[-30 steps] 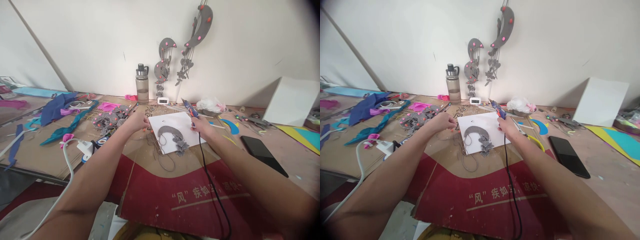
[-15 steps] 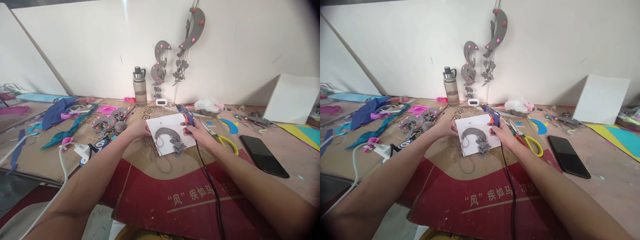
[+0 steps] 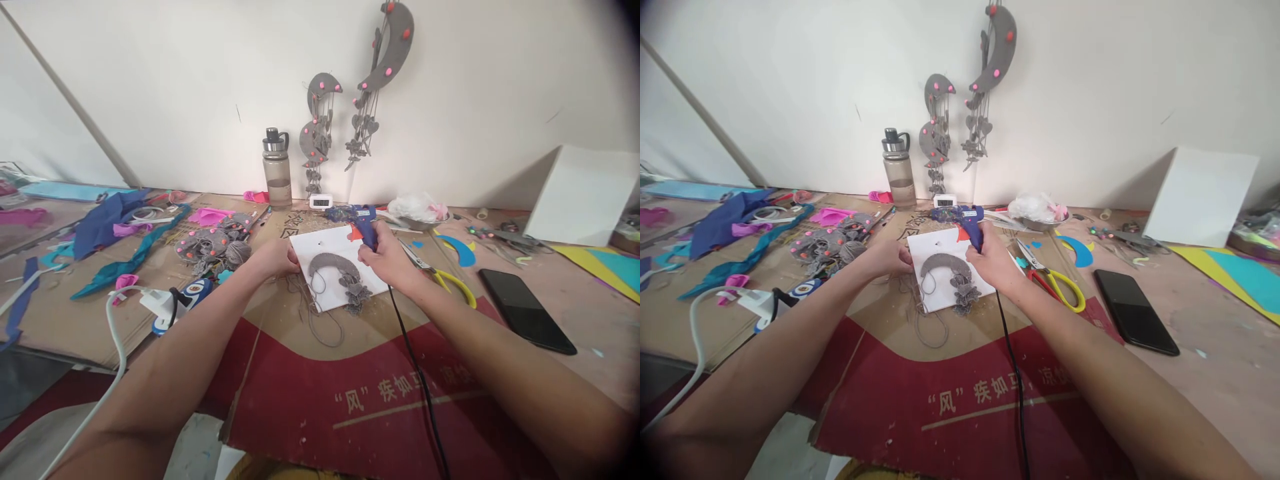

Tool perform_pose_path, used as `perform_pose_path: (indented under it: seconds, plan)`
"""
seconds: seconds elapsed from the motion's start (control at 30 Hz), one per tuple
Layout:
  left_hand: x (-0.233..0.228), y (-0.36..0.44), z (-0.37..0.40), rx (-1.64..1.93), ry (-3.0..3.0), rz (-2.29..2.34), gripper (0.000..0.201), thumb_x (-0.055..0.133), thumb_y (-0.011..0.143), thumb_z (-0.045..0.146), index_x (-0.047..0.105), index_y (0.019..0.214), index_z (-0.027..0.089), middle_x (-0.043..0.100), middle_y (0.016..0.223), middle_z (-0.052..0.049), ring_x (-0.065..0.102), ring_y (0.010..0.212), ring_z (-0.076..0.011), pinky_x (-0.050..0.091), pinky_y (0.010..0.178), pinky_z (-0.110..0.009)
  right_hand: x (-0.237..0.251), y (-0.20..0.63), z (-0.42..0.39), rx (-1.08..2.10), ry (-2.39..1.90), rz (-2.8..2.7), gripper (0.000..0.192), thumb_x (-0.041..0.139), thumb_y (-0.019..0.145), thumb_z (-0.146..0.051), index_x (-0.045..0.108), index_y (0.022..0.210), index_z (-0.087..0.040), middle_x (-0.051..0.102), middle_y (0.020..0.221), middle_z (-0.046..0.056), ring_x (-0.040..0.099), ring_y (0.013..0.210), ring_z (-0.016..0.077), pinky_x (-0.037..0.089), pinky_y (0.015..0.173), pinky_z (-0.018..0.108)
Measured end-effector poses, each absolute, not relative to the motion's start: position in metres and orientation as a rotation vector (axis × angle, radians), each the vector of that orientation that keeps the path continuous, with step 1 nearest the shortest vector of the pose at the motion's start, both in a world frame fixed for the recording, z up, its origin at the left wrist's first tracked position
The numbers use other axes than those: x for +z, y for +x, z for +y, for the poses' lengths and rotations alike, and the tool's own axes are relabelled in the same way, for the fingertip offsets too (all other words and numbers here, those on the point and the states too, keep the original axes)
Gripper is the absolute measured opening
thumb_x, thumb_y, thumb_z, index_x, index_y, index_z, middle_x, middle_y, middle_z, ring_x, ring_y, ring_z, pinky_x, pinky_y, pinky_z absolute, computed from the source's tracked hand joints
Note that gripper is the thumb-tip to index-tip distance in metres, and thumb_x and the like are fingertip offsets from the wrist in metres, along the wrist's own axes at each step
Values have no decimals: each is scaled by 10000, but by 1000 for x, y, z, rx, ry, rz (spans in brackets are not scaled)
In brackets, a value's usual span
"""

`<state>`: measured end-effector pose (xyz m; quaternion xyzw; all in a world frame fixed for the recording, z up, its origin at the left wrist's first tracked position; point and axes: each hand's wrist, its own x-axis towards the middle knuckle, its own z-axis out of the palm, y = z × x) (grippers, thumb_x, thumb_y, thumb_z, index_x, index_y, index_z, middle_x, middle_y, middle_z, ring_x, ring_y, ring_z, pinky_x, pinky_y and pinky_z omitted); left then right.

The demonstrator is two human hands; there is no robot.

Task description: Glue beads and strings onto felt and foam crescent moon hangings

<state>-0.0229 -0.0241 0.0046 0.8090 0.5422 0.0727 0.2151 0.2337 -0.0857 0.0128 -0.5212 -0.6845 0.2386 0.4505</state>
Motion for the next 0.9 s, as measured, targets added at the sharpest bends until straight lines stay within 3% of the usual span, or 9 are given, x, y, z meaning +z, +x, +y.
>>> perform_pose_path:
  seconds: [0.07,0.27,0.53,0.9]
  plan:
    - [3,-23,-24,228,2238,1517,194,690,626,347,747,675,168,663,599,-3,551,598,-149,331,532,-246,11,233,-85,538,-1316,-1652,335,536,712,-194,429,1026,-236,593,802,-5,534,650,153,424,594,308]
    - [23,-41,-22,317,2211,1510,213,720,594,325,750,731,166,714,691,-27,599,653,-163,373,568,-241,2,239,-87,798,-1239,-1482,406,564,684,-192,354,1026,-254,648,920,2,575,642,135,428,559,284]
    - [33,-51,-25,330,2203,1571,217,669,642,260,763,813,166,738,738,-34,642,705,-174,416,606,-235,-9,252,-100,1005,-1236,-1483,330,623,714,-266,479,1006,-214,630,692,-39,455,538,100,381,553,275]
    - [30,-44,-31,180,2257,1650,116,648,616,169,733,695,167,727,717,-24,631,684,-169,409,578,-226,-6,239,-115,1281,-1062,-1347,367,696,718,-322,446,980,-257,632,742,-47,534,606,111,375,554,253]
